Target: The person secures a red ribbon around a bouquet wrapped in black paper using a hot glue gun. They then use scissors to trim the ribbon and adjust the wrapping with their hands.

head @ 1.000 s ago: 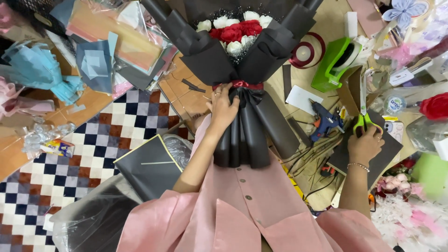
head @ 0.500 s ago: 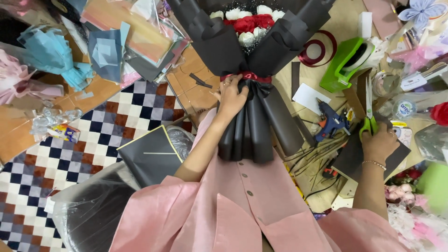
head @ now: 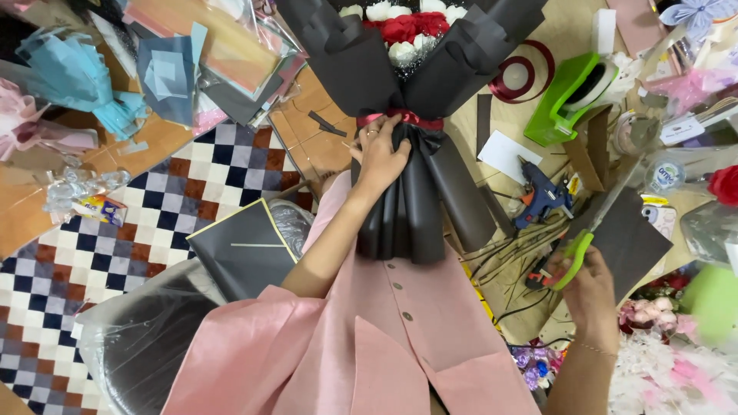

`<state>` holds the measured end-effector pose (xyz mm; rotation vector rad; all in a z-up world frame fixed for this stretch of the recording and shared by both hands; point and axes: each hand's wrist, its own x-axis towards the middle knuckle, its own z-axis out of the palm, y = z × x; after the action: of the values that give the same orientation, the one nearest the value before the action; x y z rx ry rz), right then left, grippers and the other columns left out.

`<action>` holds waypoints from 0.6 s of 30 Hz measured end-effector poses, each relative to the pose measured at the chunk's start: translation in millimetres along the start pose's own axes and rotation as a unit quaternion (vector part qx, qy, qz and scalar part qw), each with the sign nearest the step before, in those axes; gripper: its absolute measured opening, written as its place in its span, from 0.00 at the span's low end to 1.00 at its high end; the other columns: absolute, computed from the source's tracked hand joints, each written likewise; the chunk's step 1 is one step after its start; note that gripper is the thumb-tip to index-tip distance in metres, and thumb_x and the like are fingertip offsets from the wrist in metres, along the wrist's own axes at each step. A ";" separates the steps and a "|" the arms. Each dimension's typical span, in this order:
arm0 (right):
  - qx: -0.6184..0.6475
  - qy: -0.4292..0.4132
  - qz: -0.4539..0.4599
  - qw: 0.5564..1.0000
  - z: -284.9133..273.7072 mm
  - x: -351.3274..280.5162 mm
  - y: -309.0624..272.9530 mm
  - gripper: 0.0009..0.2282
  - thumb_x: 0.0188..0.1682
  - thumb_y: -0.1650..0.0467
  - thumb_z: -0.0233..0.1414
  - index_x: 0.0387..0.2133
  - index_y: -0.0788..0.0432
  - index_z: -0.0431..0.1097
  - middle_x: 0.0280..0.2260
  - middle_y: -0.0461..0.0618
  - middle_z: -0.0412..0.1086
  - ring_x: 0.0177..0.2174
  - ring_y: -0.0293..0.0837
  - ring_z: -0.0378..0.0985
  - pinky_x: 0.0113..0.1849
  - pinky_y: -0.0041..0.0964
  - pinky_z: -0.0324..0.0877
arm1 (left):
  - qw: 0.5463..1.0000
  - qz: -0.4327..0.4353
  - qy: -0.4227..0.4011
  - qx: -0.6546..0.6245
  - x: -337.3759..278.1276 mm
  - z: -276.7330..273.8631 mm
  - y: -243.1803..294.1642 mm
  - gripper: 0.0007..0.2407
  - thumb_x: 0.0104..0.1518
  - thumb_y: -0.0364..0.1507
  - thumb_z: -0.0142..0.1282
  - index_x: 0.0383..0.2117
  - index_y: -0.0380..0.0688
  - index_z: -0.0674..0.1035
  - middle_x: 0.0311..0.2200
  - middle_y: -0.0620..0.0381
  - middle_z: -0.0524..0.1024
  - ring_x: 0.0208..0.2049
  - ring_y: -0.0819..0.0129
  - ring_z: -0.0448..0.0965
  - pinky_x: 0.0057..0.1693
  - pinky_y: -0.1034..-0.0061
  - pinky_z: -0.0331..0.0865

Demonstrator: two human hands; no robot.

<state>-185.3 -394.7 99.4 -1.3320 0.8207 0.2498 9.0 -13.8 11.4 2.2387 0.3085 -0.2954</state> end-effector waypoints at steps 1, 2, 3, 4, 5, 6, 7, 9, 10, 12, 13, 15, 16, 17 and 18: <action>-0.001 -0.001 0.003 1.000 7.2 6.1 24.5 0.15 0.55 0.75 0.49 0.54 0.58 0.60 0.39 0.51 0.67 0.39 0.44 0.73 0.47 0.41 0.72 | 1.000 -0.003 0.000 0.001 0.1 -2.7 0.1 0.23 0.54 0.39 0.48 0.60 0.61 0.74 0.63 0.54 0.67 0.64 0.58 0.57 0.65 0.52 0.38; 0.073 -0.049 -0.041 0.995 13.1 12.9 46.8 0.17 0.49 0.71 0.56 0.52 0.56 0.63 0.34 0.50 0.69 0.34 0.43 0.76 0.38 0.34 0.71 | 1.000 -0.003 -0.019 -0.005 0.6 -4.4 1.4 0.23 0.58 0.37 0.50 0.63 0.57 0.71 0.62 0.53 0.65 0.65 0.57 0.55 0.65 0.45 0.36; 0.147 -0.096 -0.083 0.981 18.7 19.4 69.4 0.21 0.43 0.68 0.62 0.49 0.55 0.65 0.30 0.49 0.71 0.29 0.42 0.78 0.30 0.28 0.70 | 0.999 -0.002 -0.038 -0.011 0.7 -6.2 2.5 0.24 0.61 0.36 0.52 0.66 0.54 0.68 0.61 0.51 0.63 0.65 0.55 0.54 0.65 0.39 0.34; 0.143 -0.101 -0.081 0.981 39.9 20.6 75.9 0.21 0.43 0.68 0.62 0.49 0.55 0.65 0.30 0.49 0.71 0.29 0.42 0.78 0.30 0.28 0.70 | 0.999 -0.007 -0.034 -0.014 2.6 -3.6 1.6 0.24 0.61 0.36 0.52 0.66 0.54 0.68 0.61 0.51 0.63 0.65 0.55 0.54 0.65 0.39 0.34; 0.170 -0.196 -0.070 0.963 60.8 21.2 83.1 0.23 0.44 0.64 0.61 0.51 0.59 0.63 0.25 0.49 0.66 0.25 0.42 0.69 0.28 0.30 0.64 | 0.999 -0.002 -0.031 -0.014 4.1 -0.9 0.4 0.24 0.61 0.36 0.52 0.66 0.54 0.67 0.61 0.51 0.64 0.65 0.55 0.54 0.65 0.40 0.34; 0.197 -0.286 -0.054 0.936 80.9 18.4 92.3 0.27 0.44 0.61 0.60 0.52 0.63 0.61 0.20 0.49 0.61 0.21 0.41 0.61 0.26 0.32 0.58 | 0.999 0.002 -0.030 -0.013 3.1 1.9 -1.9 0.25 0.61 0.36 0.53 0.67 0.54 0.67 0.61 0.51 0.64 0.65 0.55 0.54 0.65 0.40 0.34; 0.194 -0.289 -0.050 0.936 97.8 19.4 105.1 0.27 0.44 0.61 0.60 0.52 0.63 0.61 0.20 0.49 0.61 0.21 0.41 0.61 0.26 0.32 0.58 | 0.999 -0.004 -0.028 -0.015 0.9 1.3 -1.9 0.25 0.61 0.36 0.53 0.67 0.54 0.67 0.61 0.51 0.64 0.65 0.55 0.54 0.65 0.40 0.34; 0.192 -0.362 -0.040 0.911 133.7 25.9 129.0 0.29 0.53 0.57 0.51 0.59 0.68 0.57 0.19 0.45 0.55 0.19 0.37 0.57 0.25 0.27 0.55 | 0.999 0.012 -0.034 -0.014 3.0 -0.9 1.5 0.25 0.62 0.34 0.51 0.68 0.54 0.65 0.61 0.51 0.65 0.65 0.55 0.54 0.65 0.40 0.32; 0.189 -0.364 -0.039 0.911 150.5 23.1 119.6 0.29 0.53 0.57 0.51 0.59 0.68 0.57 0.19 0.45 0.55 0.19 0.37 0.57 0.25 0.27 0.55 | 0.999 0.010 -0.032 -0.015 5.7 0.6 1.2 0.25 0.62 0.34 0.51 0.68 0.54 0.65 0.61 0.51 0.65 0.65 0.55 0.54 0.65 0.40 0.32; 0.204 -0.430 -0.023 0.879 184.8 15.2 102.7 0.33 0.59 0.50 0.33 0.62 0.69 0.53 0.20 0.45 0.54 0.21 0.38 0.58 0.33 0.32 0.61 | 0.998 0.014 -0.053 0.021 9.6 3.0 -0.4 0.25 0.62 0.33 0.49 0.68 0.59 0.64 0.60 0.53 0.65 0.65 0.57 0.54 0.65 0.41 0.32; 0.203 -0.431 -0.020 0.879 190.1 16.2 100.1 0.33 0.59 0.50 0.33 0.62 0.69 0.53 0.20 0.45 0.54 0.21 0.38 0.58 0.33 0.32 0.61 | 0.998 0.012 -0.052 0.021 11.4 8.1 -3.5 0.25 0.62 0.33 0.49 0.68 0.59 0.64 0.60 0.53 0.65 0.65 0.57 0.54 0.65 0.41 0.32; 0.239 -0.383 0.061 0.890 205.3 20.6 94.5 0.31 0.56 0.50 0.37 0.60 0.64 0.57 0.23 0.48 0.54 0.24 0.39 0.56 0.31 0.32 0.58 | 0.999 0.010 -0.025 0.017 19.1 15.3 -9.4 0.22 0.63 0.31 0.47 0.65 0.53 0.69 0.59 0.53 0.67 0.63 0.57 0.57 0.65 0.42 0.34; 0.239 -0.385 0.061 0.889 210.9 14.4 84.8 0.31 0.56 0.50 0.37 0.60 0.64 0.57 0.23 0.48 0.54 0.24 0.39 0.56 0.31 0.32 0.58 | 1.000 0.009 -0.023 0.018 19.7 14.4 -10.6 0.22 0.63 0.31 0.47 0.65 0.53 0.69 0.59 0.53 0.67 0.63 0.57 0.57 0.65 0.42 0.34; 0.220 -0.373 0.067 0.899 216.7 8.0 74.9 0.29 0.57 0.51 0.37 0.59 0.64 0.57 0.23 0.47 0.54 0.24 0.38 0.57 0.32 0.31 0.59 | 0.999 0.004 -0.025 0.022 20.5 13.4 -11.8 0.22 0.63 0.31 0.46 0.65 0.52 0.69 0.60 0.52 0.66 0.63 0.57 0.57 0.65 0.42 0.35; 0.203 -0.361 0.073 0.907 222.9 0.3 66.1 0.27 0.58 0.53 0.38 0.58 0.63 0.58 0.24 0.46 0.54 0.24 0.38 0.57 0.33 0.30 0.60 | 0.999 -0.001 -0.028 0.028 20.1 11.6 -14.0 0.22 0.63 0.30 0.46 0.66 0.50 0.68 0.62 0.51 0.65 0.63 0.57 0.57 0.65 0.42 0.36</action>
<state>-139.3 -171.9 51.7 -0.6930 0.3061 0.6126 22.2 -11.7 -12.1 2.2810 0.2771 -0.3710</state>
